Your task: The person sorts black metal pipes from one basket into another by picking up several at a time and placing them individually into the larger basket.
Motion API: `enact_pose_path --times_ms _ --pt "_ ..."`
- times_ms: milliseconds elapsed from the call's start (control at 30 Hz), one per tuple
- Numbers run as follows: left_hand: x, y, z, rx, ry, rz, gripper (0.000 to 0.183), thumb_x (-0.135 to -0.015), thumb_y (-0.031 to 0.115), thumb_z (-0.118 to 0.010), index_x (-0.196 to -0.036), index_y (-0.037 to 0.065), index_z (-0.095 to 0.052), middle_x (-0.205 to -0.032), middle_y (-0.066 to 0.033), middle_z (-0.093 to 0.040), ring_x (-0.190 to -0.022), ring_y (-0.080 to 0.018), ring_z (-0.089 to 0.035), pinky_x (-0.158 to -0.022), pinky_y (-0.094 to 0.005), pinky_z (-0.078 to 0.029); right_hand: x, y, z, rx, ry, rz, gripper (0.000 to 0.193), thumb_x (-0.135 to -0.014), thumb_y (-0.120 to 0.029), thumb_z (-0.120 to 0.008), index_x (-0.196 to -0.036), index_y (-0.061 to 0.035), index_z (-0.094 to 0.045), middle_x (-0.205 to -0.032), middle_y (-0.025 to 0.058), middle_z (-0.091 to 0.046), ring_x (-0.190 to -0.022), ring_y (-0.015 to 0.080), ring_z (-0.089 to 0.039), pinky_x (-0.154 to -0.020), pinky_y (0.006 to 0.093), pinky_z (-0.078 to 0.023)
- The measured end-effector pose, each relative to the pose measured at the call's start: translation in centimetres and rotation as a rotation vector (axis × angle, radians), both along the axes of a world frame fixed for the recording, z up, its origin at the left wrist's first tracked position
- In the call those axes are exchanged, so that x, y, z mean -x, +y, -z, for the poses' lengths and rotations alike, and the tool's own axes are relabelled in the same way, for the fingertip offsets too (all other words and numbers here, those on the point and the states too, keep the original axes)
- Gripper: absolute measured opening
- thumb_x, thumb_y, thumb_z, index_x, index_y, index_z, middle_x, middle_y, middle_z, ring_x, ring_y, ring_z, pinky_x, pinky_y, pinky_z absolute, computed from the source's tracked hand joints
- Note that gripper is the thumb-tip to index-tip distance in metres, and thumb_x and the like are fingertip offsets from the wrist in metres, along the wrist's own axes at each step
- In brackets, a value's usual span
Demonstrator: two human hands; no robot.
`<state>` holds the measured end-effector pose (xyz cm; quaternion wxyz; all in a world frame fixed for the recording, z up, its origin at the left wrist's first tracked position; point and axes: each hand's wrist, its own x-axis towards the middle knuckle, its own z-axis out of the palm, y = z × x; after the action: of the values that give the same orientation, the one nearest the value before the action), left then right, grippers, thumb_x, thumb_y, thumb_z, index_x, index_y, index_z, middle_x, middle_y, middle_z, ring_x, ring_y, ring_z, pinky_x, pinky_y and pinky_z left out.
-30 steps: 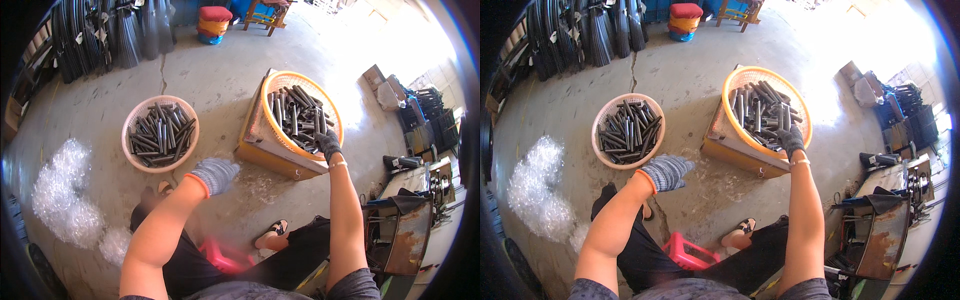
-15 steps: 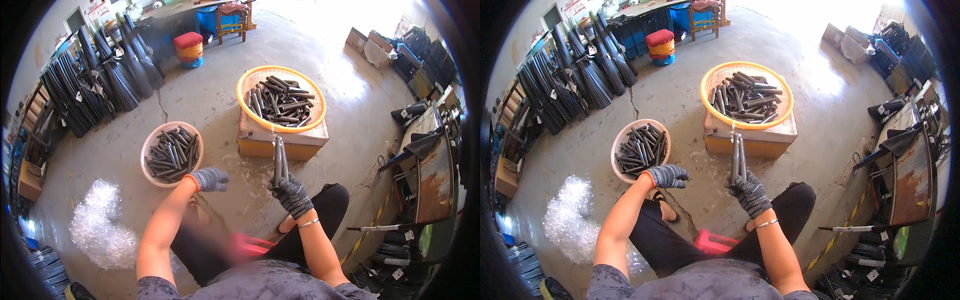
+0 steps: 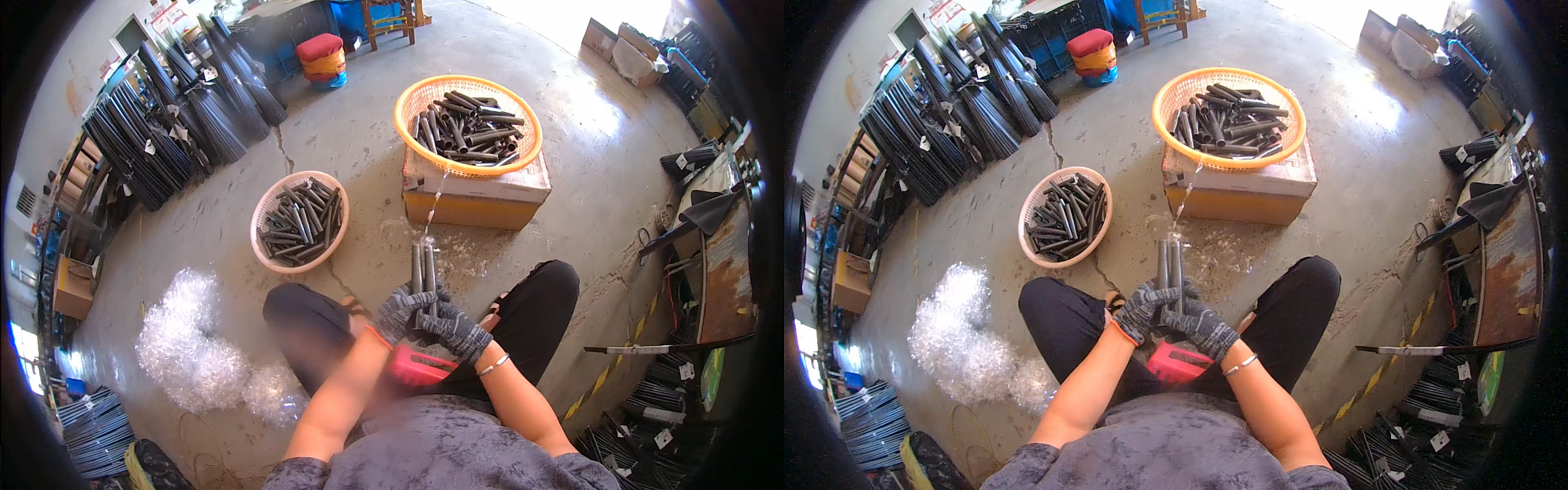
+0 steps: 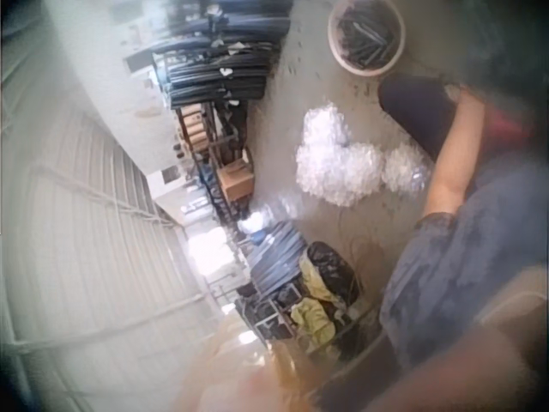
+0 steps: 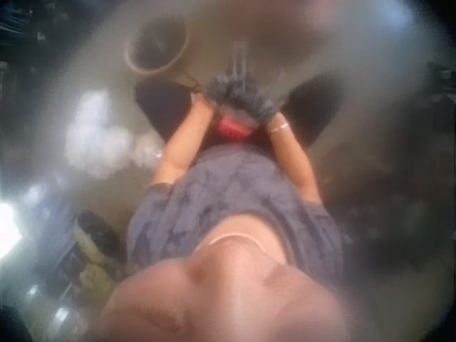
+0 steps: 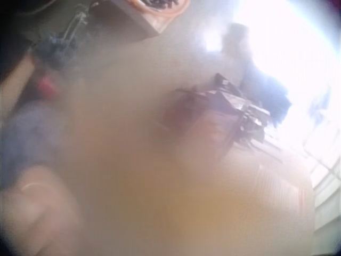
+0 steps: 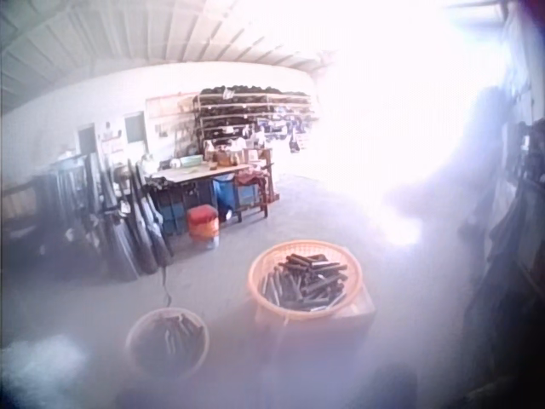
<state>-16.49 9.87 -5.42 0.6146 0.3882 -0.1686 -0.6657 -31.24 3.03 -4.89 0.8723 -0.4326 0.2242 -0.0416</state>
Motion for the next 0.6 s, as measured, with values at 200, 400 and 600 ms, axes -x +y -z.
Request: enact_pose_path --times_ms 200,400,600 --pt "-1.1 2.2 -2.9 -0.12 -0.582 0.005 0.03 -0.081 0.012 -0.068 -0.11 0.005 -0.063 -0.096 -0.0103 -0.067 -0.086 -0.0207 -0.066 -0.079 -0.0296 -0.052 1.3 -3.4 1.7 0.476 0.233 -0.044 0.051 -0.082 -0.023 -0.072 -0.122 0.0031 -0.053 -0.115 0.0107 -0.06 -0.108 0.0177 -0.053 -0.095 0.0324 -0.042" --pt "-1.2 4.2 -4.6 -0.165 -0.461 0.166 0.028 -0.08 0.009 -0.068 -0.107 0.006 -0.064 -0.092 -0.0106 -0.067 -0.085 -0.021 -0.066 -0.078 -0.0302 -0.052 -3.1 -3.7 0.8 0.25 -0.027 -0.039 0.047 -0.085 -0.028 -0.068 -0.118 0.0024 -0.056 -0.111 0.0108 -0.062 -0.102 0.019 -0.057 -0.092 0.0329 -0.044" --pt "-2.1 6.3 -5.9 -0.208 -0.445 0.24 0.033 -0.082 0.009 -0.068 -0.112 0.001 -0.057 -0.093 -0.0054 -0.066 -0.082 -0.0137 -0.062 -0.074 -0.0273 -0.05 -7.2 -3.7 -1.5 -0.185 -0.347 0.006 0.039 -0.087 -0.03 -0.065 -0.111 0.0002 -0.059 -0.105 0.0128 -0.064 -0.095 0.0223 -0.061 -0.088 0.0355 -0.048"
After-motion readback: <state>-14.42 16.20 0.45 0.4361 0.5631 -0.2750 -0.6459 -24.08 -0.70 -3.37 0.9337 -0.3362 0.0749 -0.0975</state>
